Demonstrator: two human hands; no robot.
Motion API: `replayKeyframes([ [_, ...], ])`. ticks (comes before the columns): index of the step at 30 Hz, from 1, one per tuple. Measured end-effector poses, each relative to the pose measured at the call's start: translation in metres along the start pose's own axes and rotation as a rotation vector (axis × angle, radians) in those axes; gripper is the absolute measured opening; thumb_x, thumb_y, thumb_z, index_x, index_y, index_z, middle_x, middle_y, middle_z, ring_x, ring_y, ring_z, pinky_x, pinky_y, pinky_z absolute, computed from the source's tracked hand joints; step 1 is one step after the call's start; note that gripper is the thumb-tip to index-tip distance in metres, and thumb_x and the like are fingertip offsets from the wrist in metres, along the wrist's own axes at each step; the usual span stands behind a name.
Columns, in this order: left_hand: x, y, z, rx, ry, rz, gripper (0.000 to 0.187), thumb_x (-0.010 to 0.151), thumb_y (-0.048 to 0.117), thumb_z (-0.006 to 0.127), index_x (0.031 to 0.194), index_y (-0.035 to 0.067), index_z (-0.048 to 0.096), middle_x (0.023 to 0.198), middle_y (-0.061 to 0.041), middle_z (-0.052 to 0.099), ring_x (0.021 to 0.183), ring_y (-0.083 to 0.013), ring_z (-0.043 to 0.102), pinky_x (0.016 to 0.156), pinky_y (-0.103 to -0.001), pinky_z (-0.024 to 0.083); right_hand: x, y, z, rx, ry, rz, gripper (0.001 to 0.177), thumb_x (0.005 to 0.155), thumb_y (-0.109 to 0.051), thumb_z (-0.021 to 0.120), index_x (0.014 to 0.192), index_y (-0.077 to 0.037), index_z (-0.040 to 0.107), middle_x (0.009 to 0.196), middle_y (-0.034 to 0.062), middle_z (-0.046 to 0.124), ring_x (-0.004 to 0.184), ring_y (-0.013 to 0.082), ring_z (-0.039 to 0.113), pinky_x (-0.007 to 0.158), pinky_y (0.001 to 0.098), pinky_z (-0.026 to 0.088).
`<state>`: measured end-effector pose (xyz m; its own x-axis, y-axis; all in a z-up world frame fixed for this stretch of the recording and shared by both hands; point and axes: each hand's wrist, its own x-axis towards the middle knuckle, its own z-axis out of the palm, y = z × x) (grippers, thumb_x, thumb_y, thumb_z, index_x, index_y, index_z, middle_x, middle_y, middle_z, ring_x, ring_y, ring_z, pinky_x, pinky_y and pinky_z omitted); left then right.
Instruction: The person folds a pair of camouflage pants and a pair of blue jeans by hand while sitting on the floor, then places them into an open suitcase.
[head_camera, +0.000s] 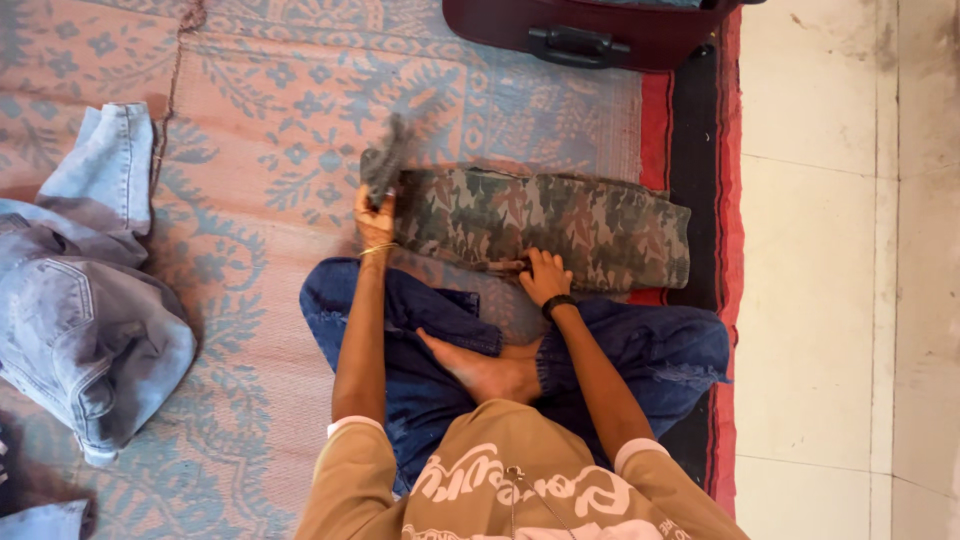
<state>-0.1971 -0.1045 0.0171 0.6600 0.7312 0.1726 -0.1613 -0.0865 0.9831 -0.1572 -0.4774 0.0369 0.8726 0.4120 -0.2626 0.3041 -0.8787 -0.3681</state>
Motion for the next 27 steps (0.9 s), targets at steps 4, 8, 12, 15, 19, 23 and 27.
replayKeyframes([
  [4,-0.029,-0.006,0.013,0.501,-0.103,0.381,0.046,0.085,0.008,0.073,0.131,0.005,0.065,0.116,-0.022,0.065,0.104,-0.0401,0.062,0.09,-0.046,0.052,-0.001,0.003,0.002,0.038,0.043,-0.031,0.039,0.084,-0.028,0.058,0.123,-0.021,0.061,0.113,0.0073,0.062,0.11,0.0331,0.052,0.081,0.0543,0.038],
  [8,-0.033,0.0,0.021,0.652,-0.213,0.247,0.049,0.08,0.004,0.068,0.128,0.012,0.068,0.116,-0.022,0.064,0.106,-0.046,0.059,0.09,-0.052,0.05,-0.001,0.005,0.002,0.044,0.036,-0.04,0.039,0.084,-0.028,0.058,0.122,-0.021,0.061,0.113,0.0077,0.062,0.108,0.0335,0.051,0.079,0.0539,0.037],
  [12,-0.027,0.044,0.032,0.447,-0.097,0.208,0.048,0.084,0.0,0.061,0.13,0.01,0.066,0.116,-0.024,0.06,0.1,-0.0444,0.06,0.088,-0.049,0.052,0.002,0.005,0.004,0.039,0.023,-0.025,0.04,0.084,-0.028,0.058,0.123,-0.02,0.06,0.112,0.0085,0.061,0.108,0.0335,0.051,0.079,0.0533,0.037],
  [15,-0.033,0.085,0.048,0.4,-0.111,0.37,0.047,0.082,-0.003,0.063,0.128,0.007,0.065,0.118,-0.023,0.061,0.105,-0.0447,0.06,0.091,-0.049,0.051,0.004,0.006,0.005,0.004,0.001,-0.011,0.04,0.086,-0.029,0.057,0.124,-0.018,0.059,0.112,0.0091,0.061,0.107,0.0329,0.052,0.079,0.0525,0.038],
  [19,-0.06,0.1,0.076,0.525,-0.206,0.384,0.052,0.076,-0.007,0.058,0.126,0.006,0.067,0.115,-0.022,0.061,0.103,-0.0445,0.058,0.091,-0.049,0.05,0.006,0.007,0.005,0.013,0.011,-0.008,0.042,0.083,-0.03,0.059,0.123,-0.018,0.059,0.112,0.0094,0.061,0.109,0.0333,0.051,0.078,0.0534,0.037],
  [23,-0.082,0.077,0.095,0.459,-0.193,0.318,0.049,0.079,-0.005,0.059,0.125,0.008,0.068,0.112,-0.019,0.063,0.103,-0.0414,0.061,0.092,-0.046,0.051,0.003,0.009,0.007,0.046,0.025,-0.032,0.044,0.083,-0.03,0.06,0.125,-0.017,0.059,0.115,0.0096,0.061,0.111,0.0333,0.052,0.08,0.0541,0.038],
  [27,-0.084,0.077,0.101,0.307,-0.132,0.22,0.049,0.081,-0.004,0.054,0.127,0.006,0.067,0.114,-0.021,0.063,0.101,-0.0405,0.062,0.09,-0.044,0.052,0.004,0.013,0.01,0.035,0.052,-0.076,0.048,0.083,-0.031,0.061,0.128,-0.016,0.057,0.117,0.01,0.061,0.111,0.0338,0.051,0.079,0.0547,0.038],
])
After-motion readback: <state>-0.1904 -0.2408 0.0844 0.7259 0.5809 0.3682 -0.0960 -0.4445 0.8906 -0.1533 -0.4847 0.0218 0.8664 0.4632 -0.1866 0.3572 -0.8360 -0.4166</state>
